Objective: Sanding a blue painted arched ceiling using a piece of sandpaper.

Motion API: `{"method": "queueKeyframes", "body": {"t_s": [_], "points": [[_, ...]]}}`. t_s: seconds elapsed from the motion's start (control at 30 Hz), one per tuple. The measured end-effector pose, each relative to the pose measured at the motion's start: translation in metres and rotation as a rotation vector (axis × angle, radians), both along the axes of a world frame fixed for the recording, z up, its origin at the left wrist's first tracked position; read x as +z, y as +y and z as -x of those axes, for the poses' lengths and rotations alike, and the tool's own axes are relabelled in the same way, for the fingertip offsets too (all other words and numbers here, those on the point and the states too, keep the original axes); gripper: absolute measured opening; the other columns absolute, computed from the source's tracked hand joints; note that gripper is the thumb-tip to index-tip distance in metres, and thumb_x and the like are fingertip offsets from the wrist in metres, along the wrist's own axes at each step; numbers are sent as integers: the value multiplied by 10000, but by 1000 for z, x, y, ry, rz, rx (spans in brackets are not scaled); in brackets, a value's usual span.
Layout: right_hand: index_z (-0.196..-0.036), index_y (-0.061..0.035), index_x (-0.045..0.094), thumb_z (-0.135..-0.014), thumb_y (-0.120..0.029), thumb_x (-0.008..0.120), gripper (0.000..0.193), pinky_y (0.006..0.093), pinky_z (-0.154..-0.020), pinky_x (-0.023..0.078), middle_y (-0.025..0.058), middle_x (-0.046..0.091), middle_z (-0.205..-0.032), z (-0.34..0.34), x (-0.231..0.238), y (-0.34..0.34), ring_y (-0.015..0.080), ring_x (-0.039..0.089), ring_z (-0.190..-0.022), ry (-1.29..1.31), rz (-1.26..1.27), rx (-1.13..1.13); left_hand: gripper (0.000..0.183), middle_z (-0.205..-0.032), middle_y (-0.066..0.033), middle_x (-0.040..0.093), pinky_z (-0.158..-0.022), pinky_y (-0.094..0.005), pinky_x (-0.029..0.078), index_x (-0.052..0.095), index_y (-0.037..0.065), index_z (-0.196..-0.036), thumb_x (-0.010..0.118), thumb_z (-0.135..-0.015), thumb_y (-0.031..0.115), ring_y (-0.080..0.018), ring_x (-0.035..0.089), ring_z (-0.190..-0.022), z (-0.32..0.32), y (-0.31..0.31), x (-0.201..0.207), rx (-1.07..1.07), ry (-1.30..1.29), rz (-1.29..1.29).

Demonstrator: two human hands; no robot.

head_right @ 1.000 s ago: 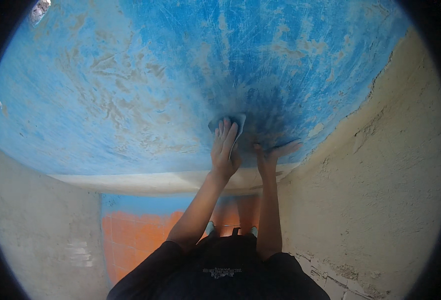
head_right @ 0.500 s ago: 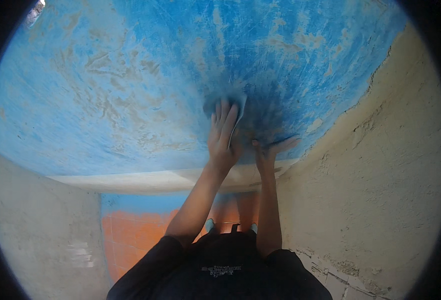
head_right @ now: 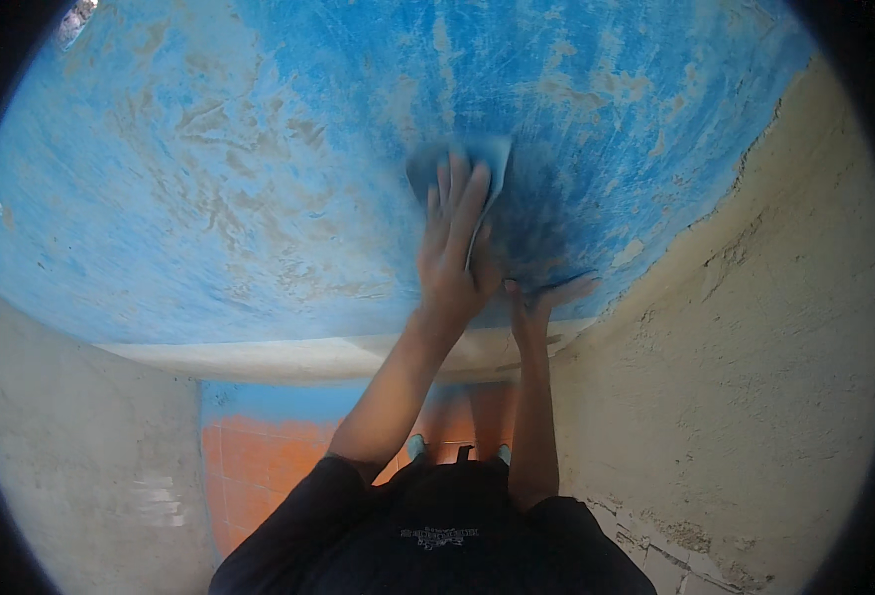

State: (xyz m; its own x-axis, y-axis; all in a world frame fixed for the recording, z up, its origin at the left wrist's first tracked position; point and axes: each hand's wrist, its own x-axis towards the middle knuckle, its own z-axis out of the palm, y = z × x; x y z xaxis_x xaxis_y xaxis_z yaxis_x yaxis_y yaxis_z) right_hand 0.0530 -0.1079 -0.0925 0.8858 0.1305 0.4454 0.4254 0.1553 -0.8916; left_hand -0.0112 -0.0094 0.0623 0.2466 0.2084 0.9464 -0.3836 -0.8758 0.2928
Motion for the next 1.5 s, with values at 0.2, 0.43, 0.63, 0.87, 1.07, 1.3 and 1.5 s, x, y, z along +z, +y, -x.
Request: {"method": "queueKeyframes", "body": {"t_s": [0.2, 0.43, 0.63, 0.87, 1.07, 1.3, 1.5], "points": [[-1394, 1, -215, -833, -342, 704, 1130, 426, -1113, 169, 257, 40, -1472, 3, -2, -3, 357, 154, -1368, -18, 31, -19, 426, -1370, -272, 445, -1027, -553, 334, 495, -33, -1311, 446, -889, 2, -460, 384, -1291, 5, 2, -29, 23, 29, 31], [-1342, -39, -345, -864, -376, 662, 1164, 438, -1125, 116, 242, -101, -1483, -5, -7, -3, 364, 87, -1388, -55, 68, -48, 428, -1366, -260, 457, -1031, -549, 330, 500, -27, -1308, 441, -885, -7, -458, 383, -1294, -4, -2, 13, 19, -38, 28], [-1296, -72, -456, -890, -406, 625, 1203, 449, -1135, 71, 229, -222, -1493, -13, -9, -7, 371, 29, -1405, -96, 104, -70, 497, -1356, -236, 483, -997, -508, 387, 513, -24, -1298, 514, -801, -2, -403, 469, -1255, -9, 2, 5, 72, -82, -52], [-1314, -57, -373, -888, -418, 622, 1141, 445, -1126, 97, 229, -150, -1482, -9, -20, 1, 365, 67, -1391, -82, 75, -15, 510, -1341, -248, 491, -1004, -509, 383, 513, -33, -1294, 535, -785, 5, -404, 468, -1255, 2, 8, -29, 105, -12, -15], [-1331, -41, -290, -886, -430, 619, 1084, 442, -1116, 123, 229, -78, -1471, -16, -25, -9, 360, 105, -1377, -75, 86, 17, 544, -1361, -262, 464, -1005, -499, 378, 476, -25, -1328, 548, -790, 5, -405, 466, -1256, -5, 6, 26, 85, -79, -159], [-1352, -23, -193, -883, -443, 616, 1025, 439, -1105, 154, 229, 6, -1458, -14, -30, -1, 354, 150, -1361, -73, 71, 38, 397, -1342, -279, 472, -1009, -546, 359, 523, -27, -1284, 460, -898, 46, -433, 430, -1272, 6, 7, -54, 17, 100, 29], [-1369, -8, -110, -881, -455, 613, 980, 435, -1096, 181, 229, 78, -1447, -19, -36, -10, 348, 188, -1348, -55, 82, 77, 503, -1355, -247, 477, -1016, -491, 375, 499, -14, -1314, 531, -813, -31, -406, 446, -1272, -8, -1, 61, 25, -159, -71]]}}
